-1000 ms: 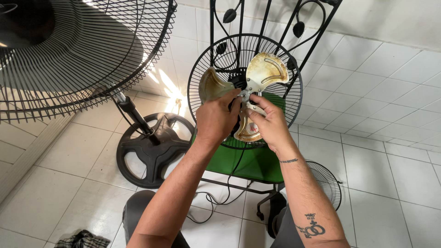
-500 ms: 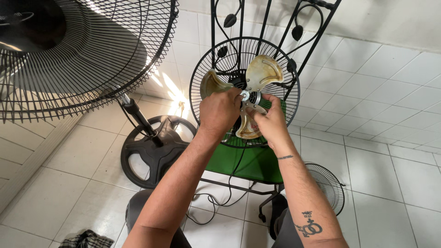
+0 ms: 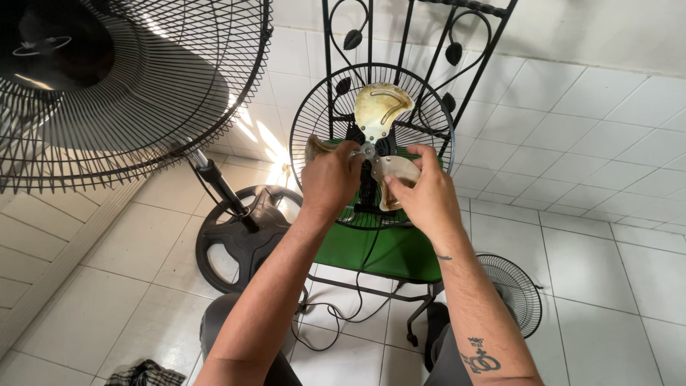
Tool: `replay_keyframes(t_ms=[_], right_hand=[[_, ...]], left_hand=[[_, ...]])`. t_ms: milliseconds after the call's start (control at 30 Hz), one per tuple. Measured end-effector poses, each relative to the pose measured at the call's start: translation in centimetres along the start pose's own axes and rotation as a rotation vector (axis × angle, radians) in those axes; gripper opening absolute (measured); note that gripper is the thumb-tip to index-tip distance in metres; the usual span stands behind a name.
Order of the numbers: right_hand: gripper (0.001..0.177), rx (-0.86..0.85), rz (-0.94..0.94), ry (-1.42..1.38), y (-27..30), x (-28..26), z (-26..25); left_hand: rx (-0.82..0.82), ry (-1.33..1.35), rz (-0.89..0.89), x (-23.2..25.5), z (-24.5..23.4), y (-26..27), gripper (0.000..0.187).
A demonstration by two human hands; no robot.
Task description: The person disassembles a small electric fan by removing the front grille and fan blades using a screwdriver, then reassembles the fan by reattaching the grille and securing it with screws.
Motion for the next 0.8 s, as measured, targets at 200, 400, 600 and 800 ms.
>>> replay_keyframes(t_ms=[200, 400, 600, 800], right_hand=[[0.048, 0.080, -0.160, -0.005, 0.7, -0.4, -1.0], [0.047, 0.243, -0.252, 0.005, 0.7, -0.3, -2.8], [0.050, 0.265, -0.344, 0.023, 1.3, -0.8, -3.5], [0.043, 0.292, -0.334, 0.111, 1.5, -0.6, -3.6]], left_hand=[[0.033, -0.019, 0.002, 0.2, 0.2, 0.2, 0.020], [-0.035, -0.031, -0.044, 0.3, 0.5, 0.4, 0.024], [-0.034, 0.024, -0.102, 0.6, 0.3, 1.1, 0.029], [-0.060, 0.011, -0.150, 0.6, 0.5, 1.3, 0.031]])
Point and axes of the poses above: each hand's wrist, its own y-axis away from the middle knuckle, its own z-axis out of the palm, x = y × z, the point moved 7 cm from there along -y, towards the middle knuckle, and after that the axes turned 15 degrees about z, right-handed, at the moved point
